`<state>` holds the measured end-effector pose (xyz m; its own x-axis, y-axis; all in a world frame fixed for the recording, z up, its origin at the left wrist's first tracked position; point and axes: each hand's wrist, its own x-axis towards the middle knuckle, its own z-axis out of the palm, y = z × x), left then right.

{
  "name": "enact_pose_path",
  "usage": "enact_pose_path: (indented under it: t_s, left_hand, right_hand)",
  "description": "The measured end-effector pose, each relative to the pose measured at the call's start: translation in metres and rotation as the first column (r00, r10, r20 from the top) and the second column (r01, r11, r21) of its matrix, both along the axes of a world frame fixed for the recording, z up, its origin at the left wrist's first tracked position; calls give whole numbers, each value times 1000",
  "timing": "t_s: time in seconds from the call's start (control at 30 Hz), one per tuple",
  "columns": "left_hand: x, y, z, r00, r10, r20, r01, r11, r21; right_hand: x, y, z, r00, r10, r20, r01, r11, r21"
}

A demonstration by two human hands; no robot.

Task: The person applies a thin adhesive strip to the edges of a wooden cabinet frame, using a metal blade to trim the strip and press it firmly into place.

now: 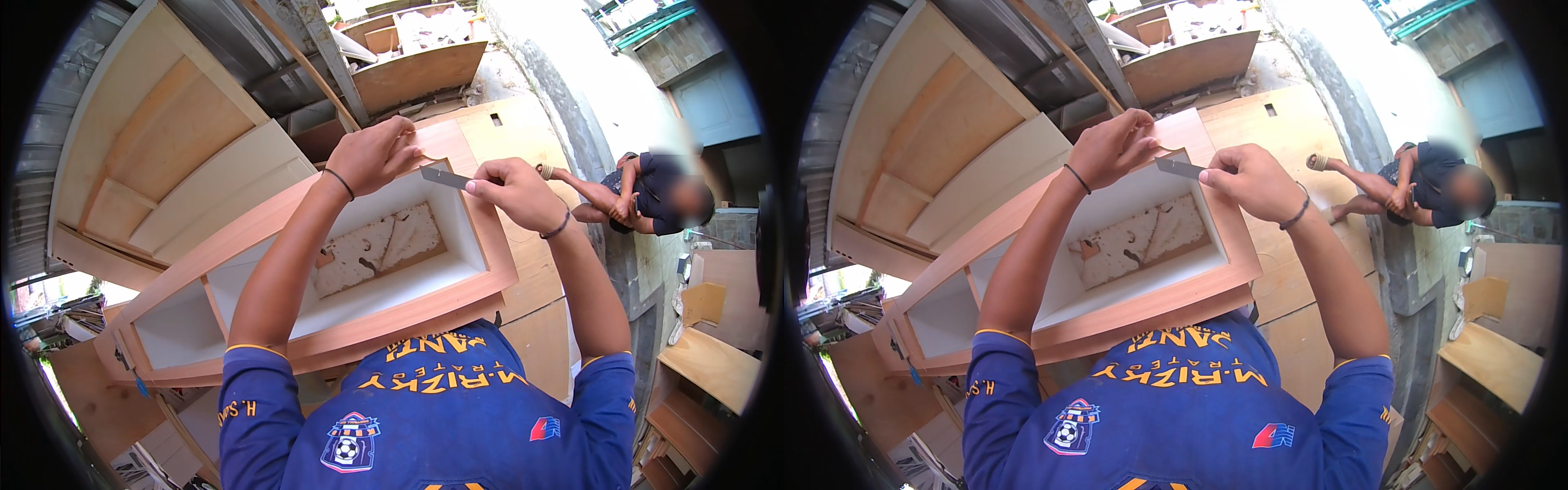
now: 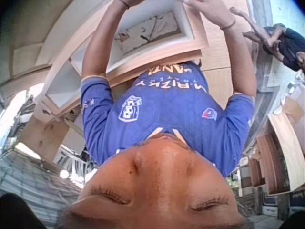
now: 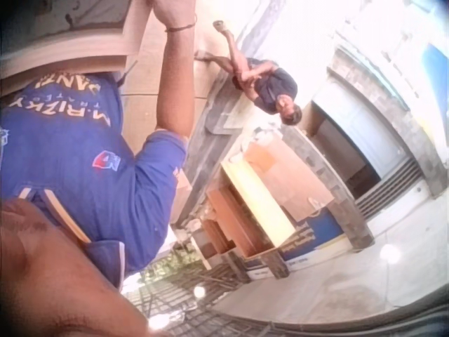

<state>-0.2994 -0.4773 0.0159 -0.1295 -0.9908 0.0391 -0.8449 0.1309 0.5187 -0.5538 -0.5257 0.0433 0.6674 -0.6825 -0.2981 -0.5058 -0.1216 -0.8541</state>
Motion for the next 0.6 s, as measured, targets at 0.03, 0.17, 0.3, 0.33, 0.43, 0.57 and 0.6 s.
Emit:
enact_pose_path:
  t_s: [0.03, 0.17, 0.3, 0.33, 0.43, 0.57, 0.6]
  left_hand:
    - [0, 0, 0, 1000, 6, -15, -6, 1000, -2]
    - [0, -1, -2, 999, 15, -52, -14, 1000, 18]
    - [2, -3, -3, 1000, -3, -14, 3, 1000, 0]
    - [2, -3, -4, 1000, -12, -10, 11, 1000, -7]
    - [2, -3, -2, 999, -32, 1, 32, 999, -8]
    - [3, -2, -4, 997, -66, 27, 67, 997, -40]
    - [3, -2, -4, 996, -77, 37, 78, 996, -43]
  right_hand:
    - [3, -1, -1, 1000, -4, -10, 4, 1000, 5]
    - [7, -6, -6, 998, -59, -13, 59, 998, 25]
    - [0, -14, -4, 993, -109, -34, 110, 993, 29]
    - [-2, -15, -5, 992, -124, -21, 125, 990, 68]
    - [-9, -24, -22, 990, -134, 42, 125, 978, 168]
    - [-12, -35, -26, 989, -150, -13, 144, 919, 367]
    - [-12, -36, -27, 988, -152, -3, 141, 908, 395]
